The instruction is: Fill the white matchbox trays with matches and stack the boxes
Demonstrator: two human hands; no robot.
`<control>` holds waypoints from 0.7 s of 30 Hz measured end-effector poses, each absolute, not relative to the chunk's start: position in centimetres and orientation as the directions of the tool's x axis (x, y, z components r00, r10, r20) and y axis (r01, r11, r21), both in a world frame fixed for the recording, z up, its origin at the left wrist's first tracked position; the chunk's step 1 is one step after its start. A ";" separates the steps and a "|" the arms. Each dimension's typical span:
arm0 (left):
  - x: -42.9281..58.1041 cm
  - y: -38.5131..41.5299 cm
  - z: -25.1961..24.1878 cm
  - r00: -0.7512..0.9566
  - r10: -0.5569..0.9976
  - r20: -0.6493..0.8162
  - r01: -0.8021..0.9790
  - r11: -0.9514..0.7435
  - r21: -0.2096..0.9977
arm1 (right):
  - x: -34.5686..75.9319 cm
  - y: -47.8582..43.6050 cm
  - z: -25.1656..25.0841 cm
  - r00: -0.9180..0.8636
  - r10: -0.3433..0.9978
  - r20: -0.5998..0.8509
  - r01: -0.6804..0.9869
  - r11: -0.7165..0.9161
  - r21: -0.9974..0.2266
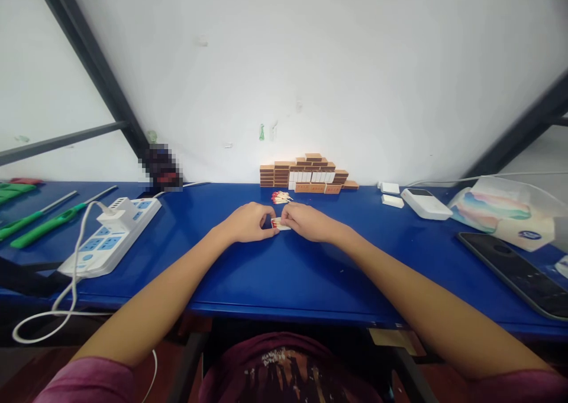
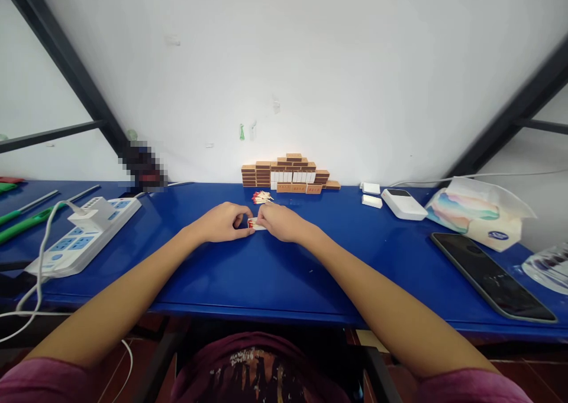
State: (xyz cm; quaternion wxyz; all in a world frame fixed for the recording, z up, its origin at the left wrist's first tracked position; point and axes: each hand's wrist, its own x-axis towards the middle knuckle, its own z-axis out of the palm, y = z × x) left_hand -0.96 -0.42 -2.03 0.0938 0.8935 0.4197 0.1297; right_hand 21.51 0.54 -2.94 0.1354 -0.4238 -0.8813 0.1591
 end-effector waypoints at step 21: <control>-0.6 -0.8 -1.6 0.606 0.786 0.123 0.733 -0.611 0.298 | 23.2 4.3 -4.0 -0.506 0.793 0.339 0.680 0.608 -0.409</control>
